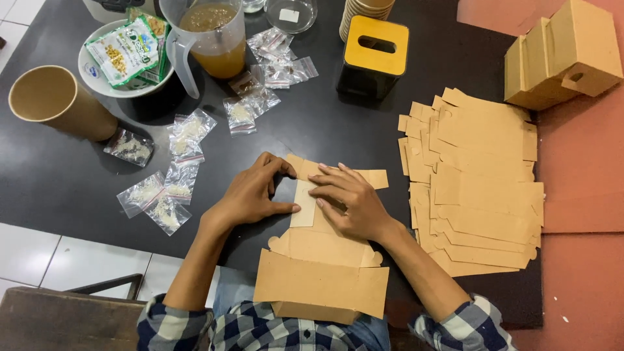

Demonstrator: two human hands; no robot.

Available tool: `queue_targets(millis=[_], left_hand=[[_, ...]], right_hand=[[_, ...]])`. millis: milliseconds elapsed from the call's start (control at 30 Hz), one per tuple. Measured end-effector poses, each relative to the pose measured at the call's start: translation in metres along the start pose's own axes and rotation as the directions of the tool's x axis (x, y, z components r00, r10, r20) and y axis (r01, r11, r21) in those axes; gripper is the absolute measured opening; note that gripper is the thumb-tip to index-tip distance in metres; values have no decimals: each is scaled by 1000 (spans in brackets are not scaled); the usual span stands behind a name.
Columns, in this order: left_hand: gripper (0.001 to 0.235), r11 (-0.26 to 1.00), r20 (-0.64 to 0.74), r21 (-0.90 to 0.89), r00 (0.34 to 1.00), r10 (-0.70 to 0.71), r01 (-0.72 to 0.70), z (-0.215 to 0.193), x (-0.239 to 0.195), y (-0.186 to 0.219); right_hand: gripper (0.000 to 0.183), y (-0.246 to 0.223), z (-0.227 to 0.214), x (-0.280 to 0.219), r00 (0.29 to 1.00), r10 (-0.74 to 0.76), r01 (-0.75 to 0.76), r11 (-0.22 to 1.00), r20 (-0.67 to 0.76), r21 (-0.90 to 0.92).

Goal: The person folds flat cardboard box blanks into three-dimensional boxes by hand. They repeatedly pick up a blank, fold the side flaps, tuck tabs into slots, and press the seams to form a finished box, then place it aside.

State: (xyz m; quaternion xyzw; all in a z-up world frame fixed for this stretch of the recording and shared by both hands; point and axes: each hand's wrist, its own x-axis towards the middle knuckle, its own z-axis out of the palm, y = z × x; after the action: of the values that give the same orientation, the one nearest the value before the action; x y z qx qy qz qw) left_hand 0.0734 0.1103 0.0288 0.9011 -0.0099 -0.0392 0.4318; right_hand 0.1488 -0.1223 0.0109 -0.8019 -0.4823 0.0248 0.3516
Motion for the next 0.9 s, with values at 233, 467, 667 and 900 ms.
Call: queue_targets(millis=[233,467,667,900], left_hand=[[42,1000,-115,27,993,14,-11,5,14,-5],[28,995,-238,67,970,-55,73,17,15,-5],[45,1000,-152,15,988,18,-15,10,-4,2],[63,985,-69,-68,986,154,-159,8,-23,-5]], right_hand=[[17,2,2,-2,1000,-9,9,1000,9,-21],[18,2,2,-2,1000,-21,21,1000,-5,-17],[18,4,3,-2,1000,-17,17,1000,-8,-9],[17,3,2,-2,1000,-11,11,1000,-4,4]])
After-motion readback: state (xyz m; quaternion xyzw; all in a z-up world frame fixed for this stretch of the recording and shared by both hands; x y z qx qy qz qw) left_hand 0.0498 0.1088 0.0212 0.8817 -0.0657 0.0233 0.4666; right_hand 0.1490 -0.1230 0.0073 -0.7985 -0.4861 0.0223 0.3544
